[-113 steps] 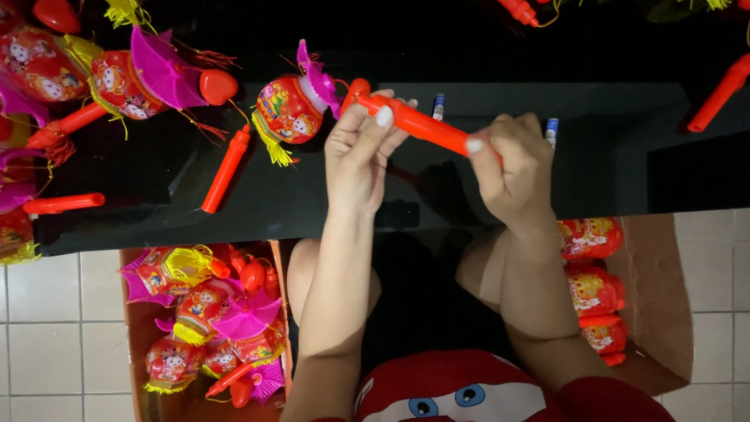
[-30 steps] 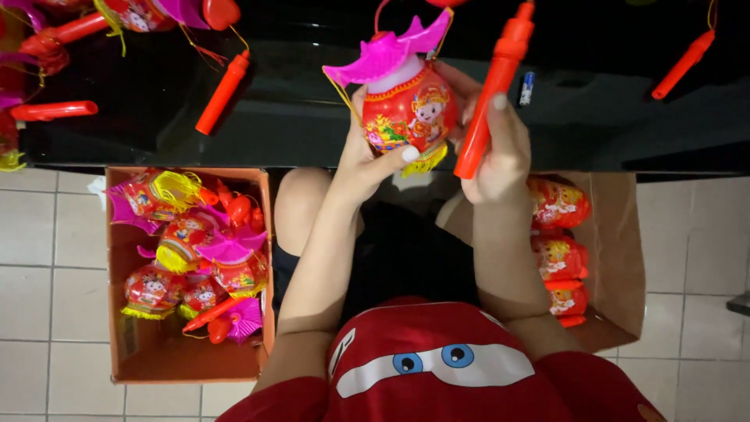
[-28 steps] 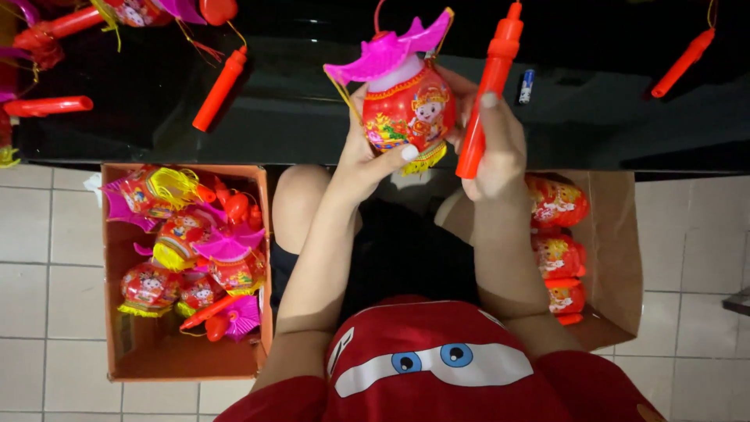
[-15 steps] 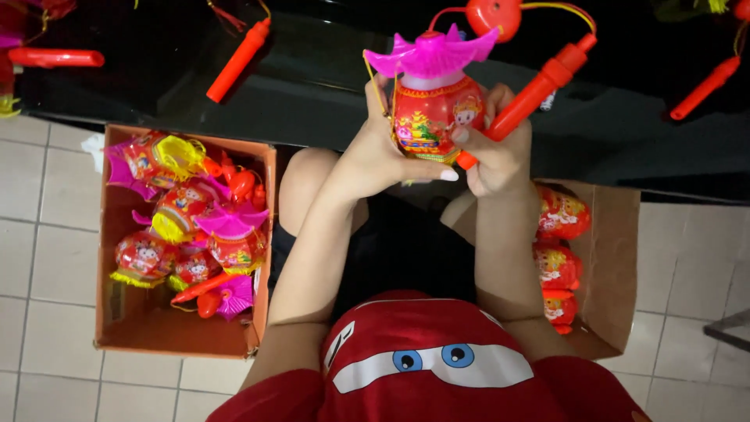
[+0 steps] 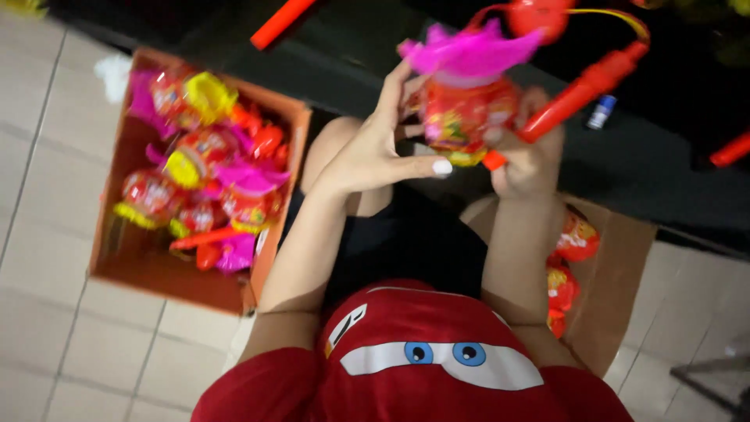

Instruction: The person assembles small decorative toys by inserting a red plastic handle into a red spherical ornament with a pink umbrella and yellow tassels. They repeatedly pick up the components, insert the handle, and place the assembled toy into a cardboard box.

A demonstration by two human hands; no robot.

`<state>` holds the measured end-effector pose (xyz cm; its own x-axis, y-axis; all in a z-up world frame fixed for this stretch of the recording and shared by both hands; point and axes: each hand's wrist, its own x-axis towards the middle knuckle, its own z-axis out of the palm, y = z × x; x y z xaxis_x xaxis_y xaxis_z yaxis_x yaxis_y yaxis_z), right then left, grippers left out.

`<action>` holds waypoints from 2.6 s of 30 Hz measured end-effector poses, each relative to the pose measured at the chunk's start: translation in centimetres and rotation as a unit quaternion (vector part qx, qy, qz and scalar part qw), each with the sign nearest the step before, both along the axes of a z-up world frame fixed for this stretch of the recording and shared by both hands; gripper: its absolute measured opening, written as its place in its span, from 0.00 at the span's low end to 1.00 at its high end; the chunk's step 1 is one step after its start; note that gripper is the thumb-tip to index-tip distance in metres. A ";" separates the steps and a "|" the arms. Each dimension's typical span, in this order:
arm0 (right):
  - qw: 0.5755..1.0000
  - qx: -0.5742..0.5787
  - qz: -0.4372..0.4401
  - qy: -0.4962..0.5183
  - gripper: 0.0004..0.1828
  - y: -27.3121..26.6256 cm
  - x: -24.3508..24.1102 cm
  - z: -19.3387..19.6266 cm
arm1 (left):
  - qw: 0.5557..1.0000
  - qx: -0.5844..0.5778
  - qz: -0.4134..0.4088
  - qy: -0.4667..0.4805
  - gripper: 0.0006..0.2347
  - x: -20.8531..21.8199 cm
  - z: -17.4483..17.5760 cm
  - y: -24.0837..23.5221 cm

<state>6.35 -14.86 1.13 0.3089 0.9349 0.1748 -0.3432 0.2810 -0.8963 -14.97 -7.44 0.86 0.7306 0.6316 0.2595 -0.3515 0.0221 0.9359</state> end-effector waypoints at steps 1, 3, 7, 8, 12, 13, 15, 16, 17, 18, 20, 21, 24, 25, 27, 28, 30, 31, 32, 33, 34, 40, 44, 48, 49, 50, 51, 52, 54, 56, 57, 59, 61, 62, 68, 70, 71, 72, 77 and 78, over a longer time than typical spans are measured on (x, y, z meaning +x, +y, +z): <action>1.000 -0.003 0.015 0.002 0.24 0.5 -1.7 -0.3 | 1.000 -0.003 0.015 0.002 0.48 -0.9 -0.3 -0.6; 0.995 -0.019 0.089 0.035 0.23 1.7 -5.0 -0.8 | 0.988 -0.032 0.135 -0.061 0.45 -2.4 -0.6 -1.5; 0.988 -0.078 0.132 -0.004 0.11 4.1 -12.3 -4.8 | 0.941 -0.047 0.334 0.030 0.37 -9.4 -3.3 -2.4; 0.977 -0.104 0.176 -0.056 0.09 4.7 -14.1 -5.4 | 0.923 -0.080 0.371 0.066 0.36 -11.4 -3.1 -2.7; 0.946 -0.169 0.275 -0.032 0.21 6.2 -21.1 -10.0 | 0.854 -0.208 0.453 0.149 0.36 -17.1 -0.3 -3.6; 0.945 -0.168 0.280 -0.031 0.21 5.8 -23.0 -9.2 | 0.852 -0.208 0.457 0.149 0.36 -17.3 -0.2 -3.7; 0.912 -0.321 0.248 0.067 0.28 5.3 -26.5 -7.6 | 0.769 -0.160 0.527 0.324 0.35 -17.3 -0.1 -3.6; 0.912 -0.320 0.247 0.066 0.28 5.2 -27.0 -6.3 | 0.771 -0.159 0.526 0.323 0.35 -18.1 -1.0 -3.2; 0.903 -0.351 0.244 0.049 0.34 5.2 -27.3 -4.9 | 0.753 -0.143 0.531 0.363 0.36 -18.7 -1.9 -2.8; 0.893 -0.381 0.239 0.031 0.40 5.2 -27.6 -3.4 | 0.735 -0.126 0.533 0.400 0.37 -19.2 -2.8 -2.2; 0.900 -0.359 0.243 -0.043 0.44 6.0 -27.0 -8.8 | 0.725 -0.061 0.549 0.411 0.39 -19.3 -4.4 -1.4; 0.901 -0.337 0.249 -0.116 0.49 6.5 -26.5 -11.5 | 0.710 0.002 0.564 0.422 0.41 -19.2 -5.3 -1.0; 0.890 -0.296 0.259 -0.233 0.51 6.4 -25.0 -8.7 | 0.660 0.107 0.597 0.444 0.39 -18.3 -6.7 -0.5; 0.892 -0.294 0.252 -0.233 0.51 6.2 -24.2 -8.3 | 0.664 0.112 0.595 0.440 0.39 -17.6 -5.8 -0.2; 0.871 -0.238 0.272 -0.333 0.52 5.5 -22.8 -7.5 | 0.609 0.072 0.580 0.536 0.42 -16.3 -4.0 0.1; 0.873 -0.237 0.266 -0.332 0.52 5.5 -22.0 -7.2 | 0.613 0.077 0.578 0.533 0.42 -15.7 -3.2 0.9; 0.834 -0.195 0.267 -0.441 0.53 5.3 -20.5 -6.7 | 0.608 0.163 0.575 0.523 0.41 -14.4 -1.8 2.3; 0.836 -0.194 0.261 -0.441 0.53 4.8 -19.8 -6.0 | 0.611 0.167 0.573 0.520 0.41 -13.6 -1.4 3.4; 0.886 -0.162 0.269 -0.342 0.42 4.4 -19.1 -5.4 | 0.638 0.233 0.555 0.480 0.34 -12.9 -1.0 4.5; 0.924 -0.126 0.272 -0.239 0.32 3.9 -18.4 -4.7 | 0.662 0.296 0.532 0.438 0.29 -12.1 -0.5 5.6; 0.925 -0.124 0.267 -0.240 0.32 3.6 -17.2 -3.1 | 0.664 0.300 0.530 0.434 0.29 -10.9 -1.5 7.4; 0.944 -0.108 0.173 -0.258 0.12 0.2 -9.5 -0.3 | 0.606 0.385 0.408 0.563 0.31 -5.0 -9.9 16.6; 0.967 -0.219 0.016 -0.131 0.13 -3.8 -3.7 -3.4 | 0.500 0.441 0.430 0.609 0.20 -4.5 -11.7 18.3; 0.960 -0.245 -0.082 -0.110 0.13 -7.8 0.3 -3.5 | 0.560 0.432 0.441 0.553 0.11 -4.9 -7.2 16.3; 0.961 -0.240 -0.091 -0.107 0.13 -7.8 0.7 -2.8 | 0.561 0.440 0.440 0.546 0.11 -4.7 -4.6 15.6; 0.954 -0.258 -0.094 -0.121 0.13 -8.0 1.1 -2.1 | 0.618 0.407 0.454 0.497 0.10 -4.6 -2.0 14.6; 0.947 -0.276 -0.097 -0.136 0.12 -8.2 1.4 -1.4 | 0.670 0.371 0.464 0.445 0.11 -4.6 0.5 13.5; 0.947 -0.271 -0.104 -0.135 0.12 -7.7 1.2 -0.2 | 0.672 0.377 0.463 0.438 0.11 -4.9 2.7 13.0; 0.936 -0.274 -0.098 -0.201 0.15 -6.8 0.8 2.5 | 0.700 0.401 0.518 0.285 0.09 -5.5 7.3 11.9; 0.943 -0.180 -0.066 -0.271 0.19 -5.5 2.5 1.5 | 0.706 0.413 0.516 0.253 0.10 -5.8 10.8 10.3; 0.936 -0.091 -0.026 -0.340 0.26 -4.8 3.4 1.1 | 0.712 0.420 0.515 0.228 0.12 -6.0 12.6 9.5; 0.924 -0.033 -0.041 -0.379 0.37 -3.2 3.1 3.3 | 0.751 0.406 0.480 0.203 0.11 -5.3 14.6 7.7; 0.907 0.023 -0.050 -0.418 0.49 -2.0 2.1 6.1 | 0.786 0.389 0.444 0.182 0.11 -4.4 15.8 5.9; 0.895 0.059 -0.068 -0.437 0.52 -1.5 1.2 7.9 | 0.823 0.366 0.394 0.183 0.11 -3.8 16.0 5.1; 0.956 0.125 0.040 -0.261 0.50 0.1 -1.5 7.5 | 0.948 0.205 0.238 0.059 0.10 3.3 14.6 2.4; 0.979 0.144 0.075 -0.121 0.59 0.7 -1.2 4.3 | 0.966 0.140 0.217 -0.015 0.09 5.8 13.2 2.7; 0.984 0.156 0.055 -0.067 0.60 1.1 -0.5 2.8 | 0.973 0.106 0.202 -0.041 0.08 6.7 12.3 3.3; 0.985 0.166 0.035 -0.012 0.62 1.4 0.1 1.3 | 0.978 0.069 0.185 -0.065 0.08 7.6 11.3 3.8; 0.979 0.200 -0.030 -0.016 0.71 2.6 1.3 2.5 | 0.972 -0.042 0.169 -0.156 0.10 12.7 8.1 5.8; 0.976 0.211 -0.043 -0.028 0.76 2.9 1.7 1.9 | 0.966 -0.072 0.167 -0.186 0.10 13.6 6.9 6.6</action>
<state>8.03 -12.00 3.02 0.3623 0.7474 0.5568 -0.2564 0.6543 -0.7114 -1.38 -0.79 7.73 0.3533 0.8646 0.3572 -0.6724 -0.0308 0.7396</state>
